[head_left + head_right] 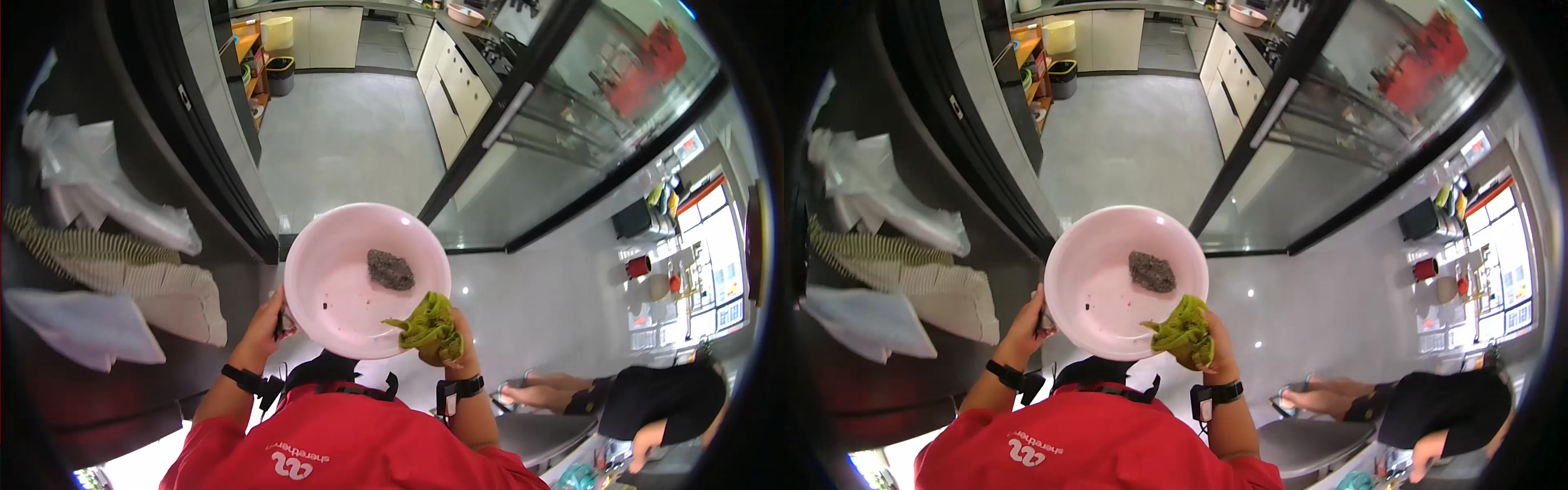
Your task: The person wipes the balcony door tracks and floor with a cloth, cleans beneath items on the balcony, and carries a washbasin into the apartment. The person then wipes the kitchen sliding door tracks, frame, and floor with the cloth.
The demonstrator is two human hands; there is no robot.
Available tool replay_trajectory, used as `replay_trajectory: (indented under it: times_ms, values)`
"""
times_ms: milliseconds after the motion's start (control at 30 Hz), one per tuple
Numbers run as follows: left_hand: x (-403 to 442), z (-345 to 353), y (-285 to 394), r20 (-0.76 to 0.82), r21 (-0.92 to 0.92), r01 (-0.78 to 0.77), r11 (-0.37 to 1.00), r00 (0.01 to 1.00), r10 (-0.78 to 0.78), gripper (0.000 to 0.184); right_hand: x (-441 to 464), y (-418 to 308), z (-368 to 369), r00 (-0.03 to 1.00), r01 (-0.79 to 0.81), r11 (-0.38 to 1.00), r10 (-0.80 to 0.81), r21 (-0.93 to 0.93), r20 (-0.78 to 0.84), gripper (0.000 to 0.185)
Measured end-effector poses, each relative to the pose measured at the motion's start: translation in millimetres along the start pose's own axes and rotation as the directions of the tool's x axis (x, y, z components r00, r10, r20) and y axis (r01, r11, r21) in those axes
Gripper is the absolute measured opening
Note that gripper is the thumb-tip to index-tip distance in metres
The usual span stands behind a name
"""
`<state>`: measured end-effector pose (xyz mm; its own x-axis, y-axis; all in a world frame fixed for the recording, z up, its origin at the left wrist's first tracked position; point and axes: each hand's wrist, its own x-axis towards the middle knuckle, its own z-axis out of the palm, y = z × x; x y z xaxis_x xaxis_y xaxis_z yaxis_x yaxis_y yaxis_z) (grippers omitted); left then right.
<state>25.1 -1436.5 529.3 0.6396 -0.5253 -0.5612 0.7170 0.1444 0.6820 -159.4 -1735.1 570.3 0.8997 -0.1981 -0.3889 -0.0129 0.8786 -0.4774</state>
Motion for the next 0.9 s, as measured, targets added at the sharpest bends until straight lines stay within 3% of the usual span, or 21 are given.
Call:
replay_trajectory:
  times_ms: [67,100,233,400,467,533,600,667,733,800,867,900]
  values:
    - [15.2,-4.9,11.2,-0.099,-0.001,-0.037,0.999,0.994,0.037,0.047,25.3,-7.7,22.4,0.997,-0.063,0.997,0.061,-0.039,-0.049,0.035]
    - [28.1,-9.1,20.0,-0.094,-0.028,-0.033,0.999,0.995,0.03,0.047,51.4,-15.4,8.2,0.981,-0.19,0.981,0.188,0.031,0.042,0.037]
    - [66.8,-13.1,61.7,-0.12,-0.017,-0.042,0.999,0.992,0.04,0.048,118.8,-39.6,24.1,0.99,-0.141,0.989,0.142,-0.049,0.019,0.037]
    - [87.0,-21.4,84.9,-0.188,0.094,-0.082,0.992,0.977,0.099,0.035,180.7,-54.2,60.6,0.971,-0.24,0.954,0.232,-0.181,-0.065,0.037]
    - [98.1,-31.9,86.9,-0.225,0.116,-0.074,0.99,0.969,0.099,0.034,213.4,-57.4,70.3,0.935,-0.354,0.913,0.35,-0.203,-0.056,0.038]
    - [104.2,-43.5,78.2,-0.276,0.13,-0.058,0.99,0.957,0.092,0.034,255.0,-54.9,68.9,0.943,-0.331,0.897,0.326,-0.293,-0.069,0.038]
    - [113.1,-52.9,66.4,-0.437,0.088,-0.016,0.996,0.898,0.053,0.032,307.8,-51.7,57.0,0.831,-0.504,0.829,0.542,-0.242,0.125,0.037]
    - [118.1,-49.1,58.5,-0.487,0.028,-0.045,0.999,0.872,0.053,0.03,355.5,-44.1,51.0,0.758,-0.589,0.754,0.64,-0.292,0.124,0.036]
    - [123.6,-35.3,55.7,-0.61,-0.175,-0.073,0.982,0.791,-0.05,0.028,399.8,-35.7,49.0,0.73,-0.61,0.688,0.681,-0.393,0.058,0.036]
    - [137.4,-52.9,15.1,-0.684,-0.211,-0.177,0.961,0.729,-0.016,0.033,446.1,-24.2,25.9,0.682,-0.651,0.635,0.73,-0.417,0.046,0.034]
    - [146.3,-52.7,-7.9,-0.737,-0.248,-0.181,0.952,0.673,-0.064,0.035,481.7,-23.0,14.5,0.633,-0.632,0.499,0.774,-0.593,-0.024,0.036]
    - [149.5,-49.7,-15.0,-0.746,-0.273,-0.196,0.942,0.662,-0.079,0.035,493.0,-23.2,13.7,0.632,-0.652,0.502,0.774,-0.568,-0.041,0.034]
